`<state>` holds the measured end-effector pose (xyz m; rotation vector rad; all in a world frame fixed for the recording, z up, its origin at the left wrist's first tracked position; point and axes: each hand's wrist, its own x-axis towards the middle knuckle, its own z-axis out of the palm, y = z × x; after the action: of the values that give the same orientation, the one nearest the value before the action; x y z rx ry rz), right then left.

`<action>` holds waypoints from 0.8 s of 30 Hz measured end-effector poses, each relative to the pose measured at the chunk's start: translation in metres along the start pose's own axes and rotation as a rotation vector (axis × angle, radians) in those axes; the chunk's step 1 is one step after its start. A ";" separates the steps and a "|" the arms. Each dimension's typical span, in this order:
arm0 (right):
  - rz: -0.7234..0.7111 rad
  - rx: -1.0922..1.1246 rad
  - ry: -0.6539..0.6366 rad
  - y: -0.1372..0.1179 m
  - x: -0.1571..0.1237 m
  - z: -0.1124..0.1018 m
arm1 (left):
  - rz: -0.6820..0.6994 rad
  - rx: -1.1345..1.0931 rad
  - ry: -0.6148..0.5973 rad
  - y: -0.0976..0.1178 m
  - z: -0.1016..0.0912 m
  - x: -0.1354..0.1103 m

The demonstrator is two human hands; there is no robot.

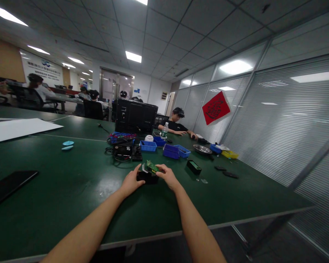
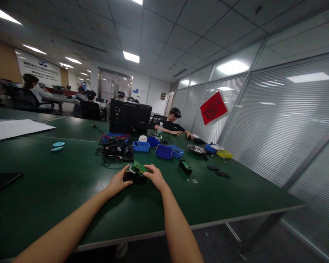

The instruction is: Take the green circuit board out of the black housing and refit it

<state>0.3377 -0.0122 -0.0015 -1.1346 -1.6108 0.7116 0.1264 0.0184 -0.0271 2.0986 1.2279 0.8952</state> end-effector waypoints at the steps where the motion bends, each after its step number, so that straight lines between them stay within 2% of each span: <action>1: 0.002 -0.033 -0.028 -0.002 -0.001 0.000 | -0.004 0.005 -0.002 0.000 0.000 0.000; 3: 0.012 -0.081 -0.056 -0.005 -0.001 0.000 | -0.005 0.013 -0.001 -0.001 0.000 0.000; 12: -0.002 -0.181 -0.031 -0.006 0.001 0.001 | 0.017 -0.006 0.016 -0.004 0.002 0.001; 18: 0.008 -0.269 -0.129 -0.012 -0.001 0.000 | 0.031 -0.039 0.018 -0.006 0.003 0.002; 24: 0.026 -0.218 -0.102 -0.012 -0.002 0.001 | 0.044 -0.111 0.053 -0.006 0.004 0.003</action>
<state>0.3326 -0.0190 0.0077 -1.2951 -1.7963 0.6300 0.1273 0.0231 -0.0337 2.0325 1.1357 1.0206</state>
